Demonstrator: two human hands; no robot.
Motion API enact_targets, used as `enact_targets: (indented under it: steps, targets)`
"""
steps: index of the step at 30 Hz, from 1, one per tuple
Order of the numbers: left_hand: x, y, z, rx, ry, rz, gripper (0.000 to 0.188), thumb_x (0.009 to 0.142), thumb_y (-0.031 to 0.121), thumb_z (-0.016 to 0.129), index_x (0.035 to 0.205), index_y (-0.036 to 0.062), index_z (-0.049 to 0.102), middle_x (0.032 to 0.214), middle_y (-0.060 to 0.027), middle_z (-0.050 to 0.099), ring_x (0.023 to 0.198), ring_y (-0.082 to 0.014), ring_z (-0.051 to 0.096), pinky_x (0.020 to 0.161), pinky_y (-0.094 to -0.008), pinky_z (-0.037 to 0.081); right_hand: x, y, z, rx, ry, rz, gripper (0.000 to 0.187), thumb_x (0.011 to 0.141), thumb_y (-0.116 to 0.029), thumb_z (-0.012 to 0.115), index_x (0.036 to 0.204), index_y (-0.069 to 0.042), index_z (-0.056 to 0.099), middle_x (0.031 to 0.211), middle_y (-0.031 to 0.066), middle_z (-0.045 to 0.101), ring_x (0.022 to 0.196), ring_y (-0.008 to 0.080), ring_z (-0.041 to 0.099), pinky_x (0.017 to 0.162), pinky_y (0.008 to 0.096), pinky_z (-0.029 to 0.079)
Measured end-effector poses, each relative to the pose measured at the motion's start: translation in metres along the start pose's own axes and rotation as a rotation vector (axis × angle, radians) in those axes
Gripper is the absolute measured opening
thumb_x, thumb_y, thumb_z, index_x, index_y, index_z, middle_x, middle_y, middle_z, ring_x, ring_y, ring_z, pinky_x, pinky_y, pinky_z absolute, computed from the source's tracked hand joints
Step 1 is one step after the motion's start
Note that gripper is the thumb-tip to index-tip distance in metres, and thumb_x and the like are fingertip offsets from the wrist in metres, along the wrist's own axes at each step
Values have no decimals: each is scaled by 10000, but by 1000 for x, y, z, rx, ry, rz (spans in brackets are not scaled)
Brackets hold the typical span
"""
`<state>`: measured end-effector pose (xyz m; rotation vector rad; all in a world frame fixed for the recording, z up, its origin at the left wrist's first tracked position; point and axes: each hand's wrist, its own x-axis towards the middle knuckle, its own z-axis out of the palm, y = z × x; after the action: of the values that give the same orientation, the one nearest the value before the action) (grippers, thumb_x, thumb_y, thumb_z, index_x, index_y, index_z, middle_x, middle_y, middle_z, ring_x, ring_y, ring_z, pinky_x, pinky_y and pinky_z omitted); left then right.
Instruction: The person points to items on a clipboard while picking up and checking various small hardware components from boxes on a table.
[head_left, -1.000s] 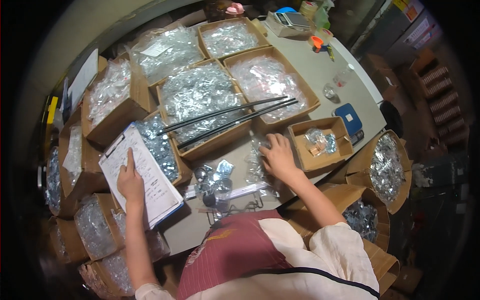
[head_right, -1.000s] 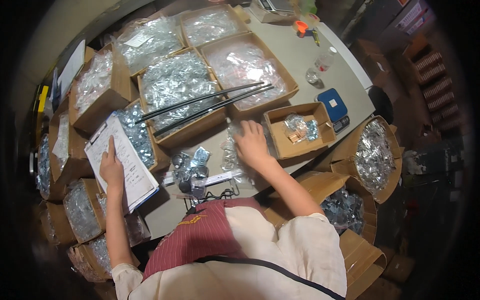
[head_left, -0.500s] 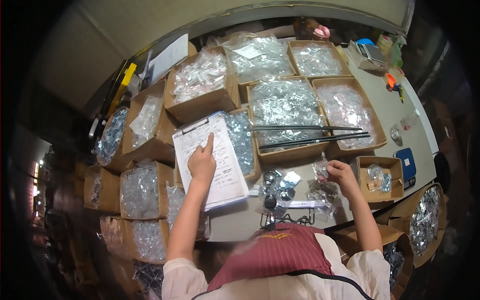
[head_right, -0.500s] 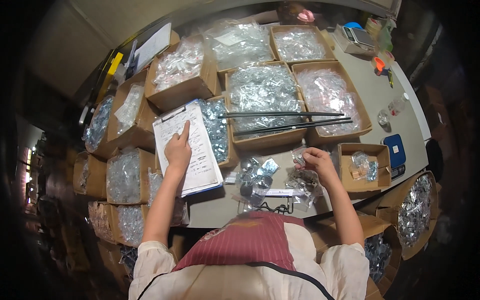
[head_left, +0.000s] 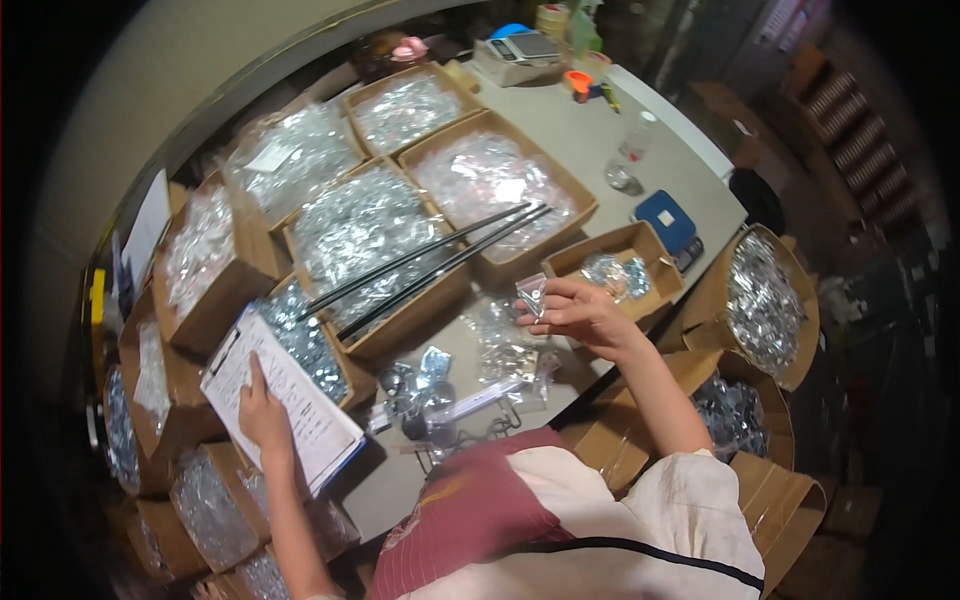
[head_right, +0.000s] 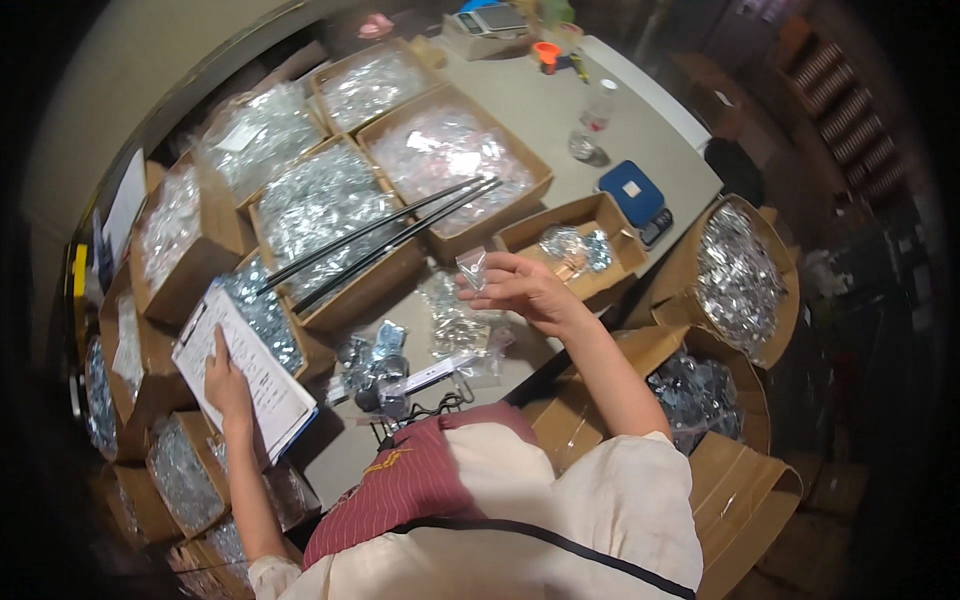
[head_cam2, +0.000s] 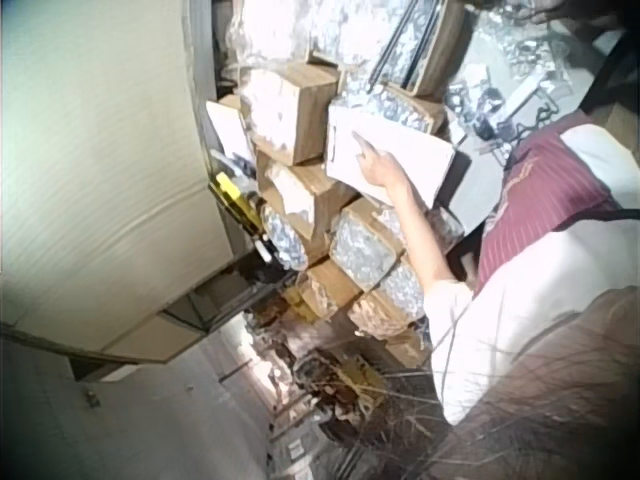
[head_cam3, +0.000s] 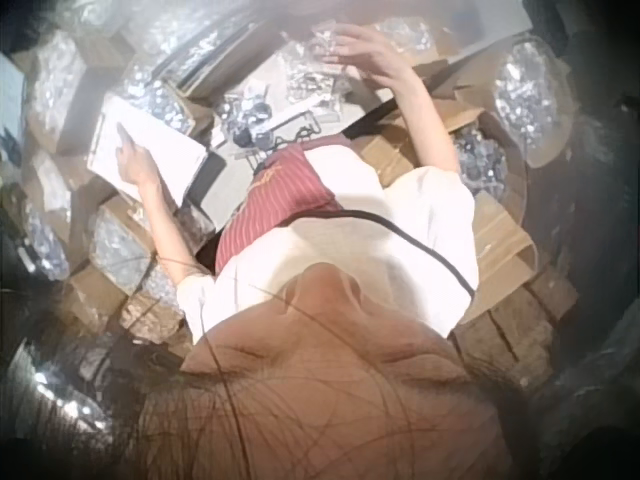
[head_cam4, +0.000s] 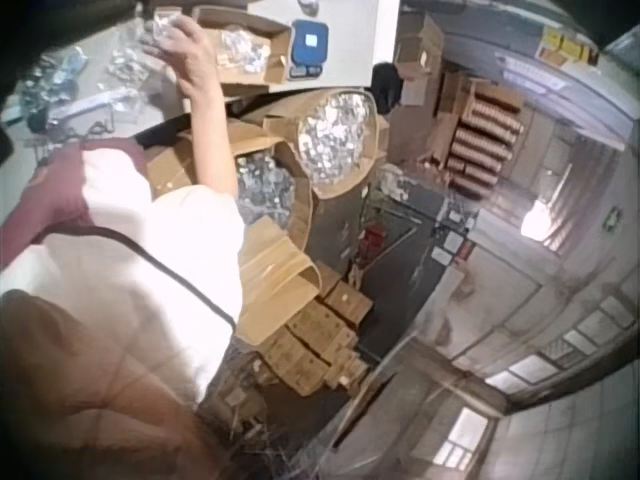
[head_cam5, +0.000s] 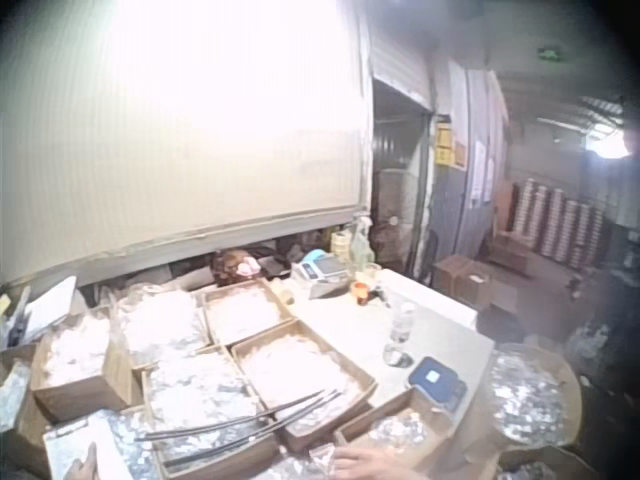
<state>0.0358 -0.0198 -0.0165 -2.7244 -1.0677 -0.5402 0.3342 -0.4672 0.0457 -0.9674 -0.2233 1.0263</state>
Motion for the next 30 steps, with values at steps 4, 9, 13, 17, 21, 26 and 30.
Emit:
enact_targets:
  steps: [4,9,13,17,21,26,30]
  targets:
    - [-2,-1,0,-34,-18,-18,781,840,6,569,1510,377,421,816,-126,537,685,-327,575,609,-447,472,-8,7,-42,-34,201,-33,432,872,-72,680,1267,52,553,1162,203,674,977,273,705,838,329,575]
    - [-2,0,1,-26,-53,-42,759,878,11,570,1517,387,407,840,-108,540,711,-313,585,623,-436,473,-22,-8,-67,-125,377,-177,314,914,-81,622,1203,41,596,1065,162,705,868,226,714,789,304,579]
    - [-1,1,1,-26,-34,-31,776,882,6,579,1523,400,390,842,-97,528,717,-299,579,629,-430,476,-26,-15,-103,-284,646,-360,269,940,-84,554,1175,32,617,1049,133,715,875,194,711,790,296,575]
    - [-2,-4,1,-19,-51,-49,775,885,8,575,1529,393,381,841,-99,524,717,-295,578,628,-429,475,-34,-23,-111,-338,581,-269,284,948,-111,576,1181,43,628,1062,120,706,914,205,703,827,310,569]
    - [0,-1,1,-17,-49,-38,770,888,8,566,1529,393,381,838,-103,525,719,-297,581,627,-432,473,-28,-8,-145,-1087,657,-174,236,917,-171,638,1051,10,706,977,100,732,913,224,703,822,337,539]
    - [0,0,0,10,-49,-35,759,888,7,563,1523,386,395,842,-109,534,725,-306,587,631,-436,474,-17,7,-150,-1410,734,-97,198,824,-193,669,943,-52,740,879,193,710,873,359,689,794,423,535]
    - [-1,-1,5,-5,3,-12,762,893,-4,569,1519,396,399,825,-104,545,691,-305,586,613,-449,467,-8,29,-164,-1850,609,165,212,851,-215,600,976,-109,736,955,175,713,907,371,675,811,487,520]
